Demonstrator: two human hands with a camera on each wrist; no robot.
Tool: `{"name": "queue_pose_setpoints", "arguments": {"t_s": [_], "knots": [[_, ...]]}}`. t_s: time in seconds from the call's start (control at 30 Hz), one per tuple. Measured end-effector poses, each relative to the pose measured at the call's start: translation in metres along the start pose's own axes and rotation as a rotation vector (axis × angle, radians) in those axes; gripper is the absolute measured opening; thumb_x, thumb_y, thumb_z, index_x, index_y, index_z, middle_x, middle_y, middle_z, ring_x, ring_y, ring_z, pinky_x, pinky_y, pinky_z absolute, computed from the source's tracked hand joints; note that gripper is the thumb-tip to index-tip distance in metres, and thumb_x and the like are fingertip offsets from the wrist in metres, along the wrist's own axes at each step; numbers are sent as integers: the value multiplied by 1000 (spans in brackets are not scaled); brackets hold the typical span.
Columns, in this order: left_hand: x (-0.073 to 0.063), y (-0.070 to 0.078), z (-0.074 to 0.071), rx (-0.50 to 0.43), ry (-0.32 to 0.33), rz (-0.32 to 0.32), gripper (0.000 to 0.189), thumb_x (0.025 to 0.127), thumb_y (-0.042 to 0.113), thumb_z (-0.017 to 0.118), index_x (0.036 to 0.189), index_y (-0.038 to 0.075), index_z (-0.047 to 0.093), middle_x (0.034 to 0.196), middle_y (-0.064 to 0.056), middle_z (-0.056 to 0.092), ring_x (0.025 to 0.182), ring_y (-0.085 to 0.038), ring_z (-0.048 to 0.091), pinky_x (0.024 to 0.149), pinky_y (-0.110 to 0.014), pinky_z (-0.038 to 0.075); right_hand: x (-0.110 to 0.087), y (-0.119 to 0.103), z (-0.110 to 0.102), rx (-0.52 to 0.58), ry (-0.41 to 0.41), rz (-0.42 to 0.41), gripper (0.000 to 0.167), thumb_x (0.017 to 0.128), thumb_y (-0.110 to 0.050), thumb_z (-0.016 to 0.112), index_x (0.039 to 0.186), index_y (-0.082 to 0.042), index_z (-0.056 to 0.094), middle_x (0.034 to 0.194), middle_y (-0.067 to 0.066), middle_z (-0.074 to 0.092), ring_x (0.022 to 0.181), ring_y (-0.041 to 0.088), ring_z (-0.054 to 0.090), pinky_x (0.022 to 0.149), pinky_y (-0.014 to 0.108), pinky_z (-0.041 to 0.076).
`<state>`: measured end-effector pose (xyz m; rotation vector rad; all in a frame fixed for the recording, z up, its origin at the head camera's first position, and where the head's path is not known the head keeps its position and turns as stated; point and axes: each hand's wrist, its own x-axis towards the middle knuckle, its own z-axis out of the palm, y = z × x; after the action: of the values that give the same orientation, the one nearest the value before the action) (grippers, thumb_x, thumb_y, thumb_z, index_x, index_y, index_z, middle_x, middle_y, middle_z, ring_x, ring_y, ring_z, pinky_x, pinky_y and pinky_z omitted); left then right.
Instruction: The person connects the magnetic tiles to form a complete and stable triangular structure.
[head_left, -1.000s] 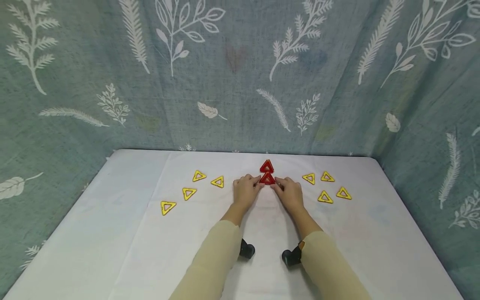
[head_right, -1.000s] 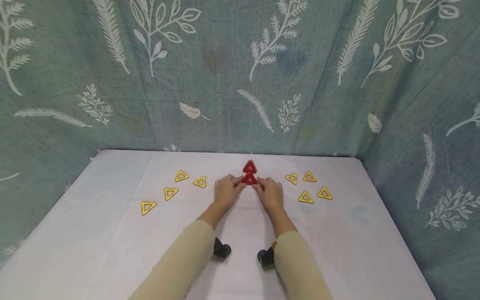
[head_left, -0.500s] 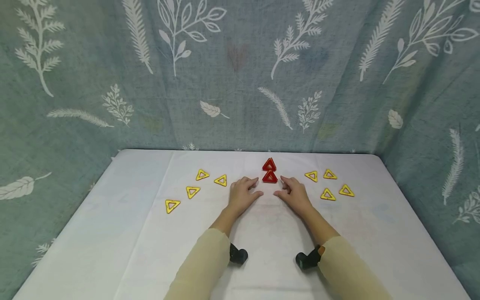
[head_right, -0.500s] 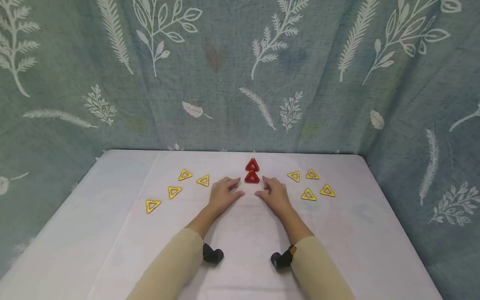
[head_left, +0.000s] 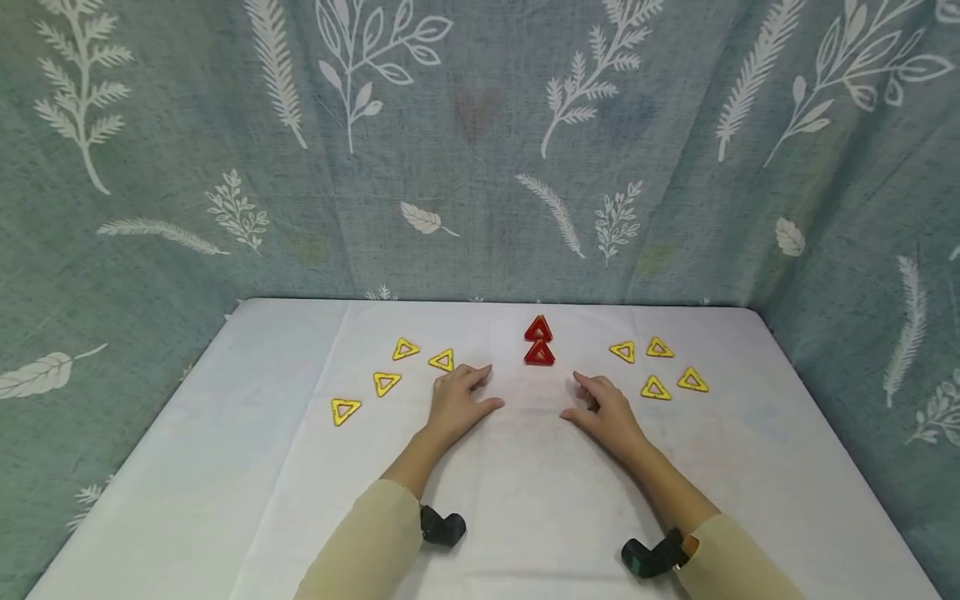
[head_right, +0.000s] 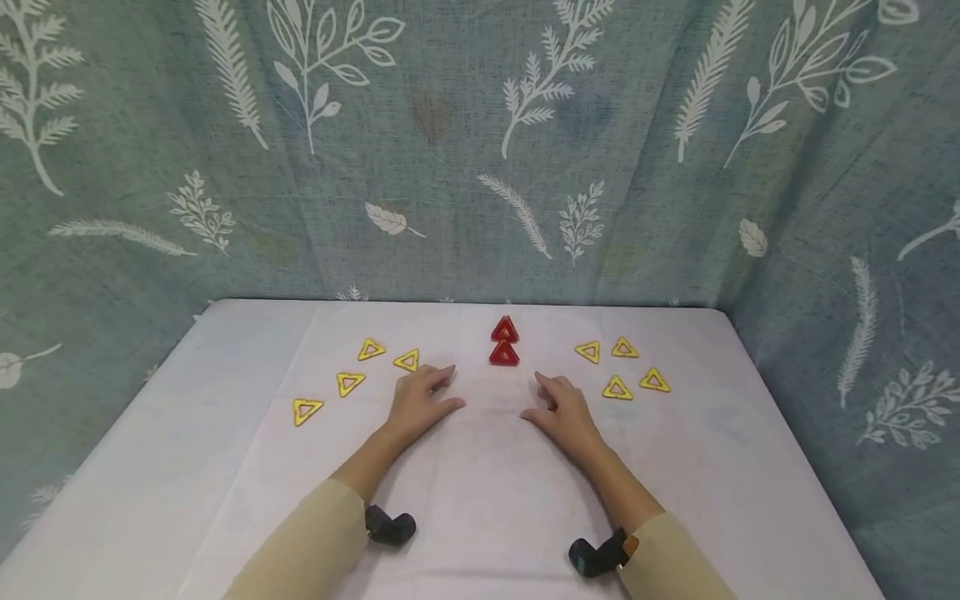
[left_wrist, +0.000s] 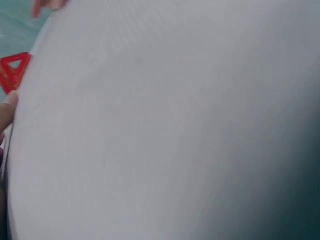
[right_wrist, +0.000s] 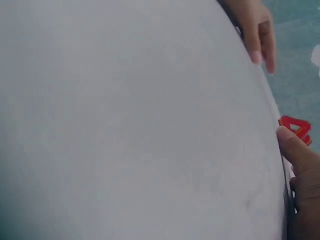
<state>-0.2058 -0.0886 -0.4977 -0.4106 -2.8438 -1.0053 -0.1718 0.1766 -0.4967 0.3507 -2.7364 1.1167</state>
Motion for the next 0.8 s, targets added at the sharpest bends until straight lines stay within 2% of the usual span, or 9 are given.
{"name": "queue_pose_setpoints", "arguments": {"t_s": [0.13,0.3,0.47,0.63,0.8], "knots": [[-13,-9,-11,26,21,-15,65,74,40,78,131,15,58,101,0,59,96,-18,55,91,-42,29,-16,0,-4,-25,21,-28,70,71,-24,83,132,-4,54,94,3,57,81,13,47,72,29,45],[-23,-17,-19,16,45,-45,68,73,40,79,131,13,57,103,-2,59,98,-20,54,94,-44,29,-34,6,-12,-36,138,-88,69,64,-17,87,125,0,59,89,3,57,76,10,46,67,26,43],[-27,-23,-23,-45,125,-106,70,71,33,82,131,10,57,106,-5,56,100,-23,50,94,-44,30,-51,17,-25,-41,243,-130,69,57,-12,89,118,4,62,86,5,55,72,8,42,63,19,39],[-27,-21,-25,-58,185,-196,71,74,30,81,135,7,52,113,-10,49,105,-27,43,95,-44,32,-65,28,-41,-61,296,-89,72,53,-9,90,117,6,62,87,9,55,71,12,44,64,12,34],[-24,-18,-23,-21,224,-264,71,78,31,78,137,4,48,118,-14,44,110,-30,38,96,-44,32,-73,35,-54,-111,286,-6,73,57,-13,90,121,5,60,91,10,54,75,14,44,66,13,33]]}}
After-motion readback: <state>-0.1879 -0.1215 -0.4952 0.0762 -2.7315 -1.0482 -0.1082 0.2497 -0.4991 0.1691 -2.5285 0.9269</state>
